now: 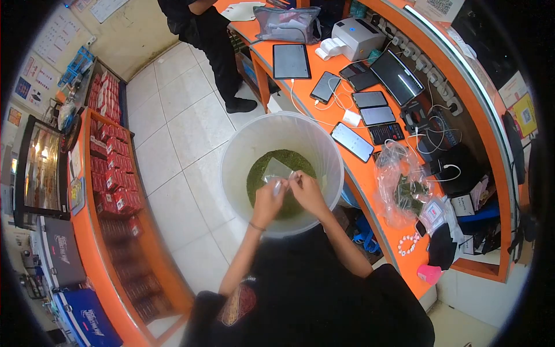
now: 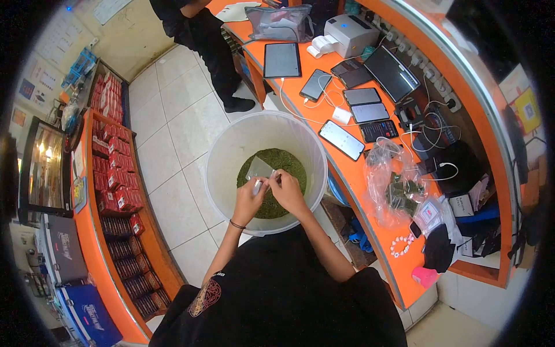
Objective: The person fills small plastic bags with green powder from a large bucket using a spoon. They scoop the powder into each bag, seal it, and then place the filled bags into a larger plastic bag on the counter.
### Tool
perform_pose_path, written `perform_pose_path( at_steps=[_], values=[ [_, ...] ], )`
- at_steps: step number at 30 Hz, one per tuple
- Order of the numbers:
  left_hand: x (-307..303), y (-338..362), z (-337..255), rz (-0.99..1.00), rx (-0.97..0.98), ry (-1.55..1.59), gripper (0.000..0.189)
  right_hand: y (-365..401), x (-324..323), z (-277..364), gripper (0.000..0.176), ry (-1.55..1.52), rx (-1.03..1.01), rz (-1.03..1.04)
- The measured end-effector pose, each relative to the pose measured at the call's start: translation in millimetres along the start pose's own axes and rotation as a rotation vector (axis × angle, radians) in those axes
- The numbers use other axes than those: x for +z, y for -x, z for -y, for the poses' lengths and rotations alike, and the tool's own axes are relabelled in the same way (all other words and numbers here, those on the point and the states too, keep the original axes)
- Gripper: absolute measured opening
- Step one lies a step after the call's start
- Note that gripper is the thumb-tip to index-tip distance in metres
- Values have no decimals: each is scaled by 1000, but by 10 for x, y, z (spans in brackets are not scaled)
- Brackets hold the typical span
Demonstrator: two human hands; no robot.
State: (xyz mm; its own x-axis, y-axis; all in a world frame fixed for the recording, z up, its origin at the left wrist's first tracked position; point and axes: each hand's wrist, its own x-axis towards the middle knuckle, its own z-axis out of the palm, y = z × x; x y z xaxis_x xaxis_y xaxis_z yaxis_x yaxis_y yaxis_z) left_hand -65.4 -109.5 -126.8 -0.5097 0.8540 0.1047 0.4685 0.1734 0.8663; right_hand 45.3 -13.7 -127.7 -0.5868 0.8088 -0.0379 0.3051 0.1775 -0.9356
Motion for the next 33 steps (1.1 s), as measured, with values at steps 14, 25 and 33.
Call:
perform_pose_path(
  at_steps=[14, 25, 33],
  values=[
    [-55, 63, 55, 3, 108, -379, 22, 98, 162, -286, 20, 336, -192, -41],
    [-179, -16, -218, -140, -121, 27, 14, 90, 183, 111, 24, -6, -244, 14],
    [-135, -18, -60, -146, 36, -144, 18, -48, 110, 41, 22, 64, -237, -19]
  ],
)
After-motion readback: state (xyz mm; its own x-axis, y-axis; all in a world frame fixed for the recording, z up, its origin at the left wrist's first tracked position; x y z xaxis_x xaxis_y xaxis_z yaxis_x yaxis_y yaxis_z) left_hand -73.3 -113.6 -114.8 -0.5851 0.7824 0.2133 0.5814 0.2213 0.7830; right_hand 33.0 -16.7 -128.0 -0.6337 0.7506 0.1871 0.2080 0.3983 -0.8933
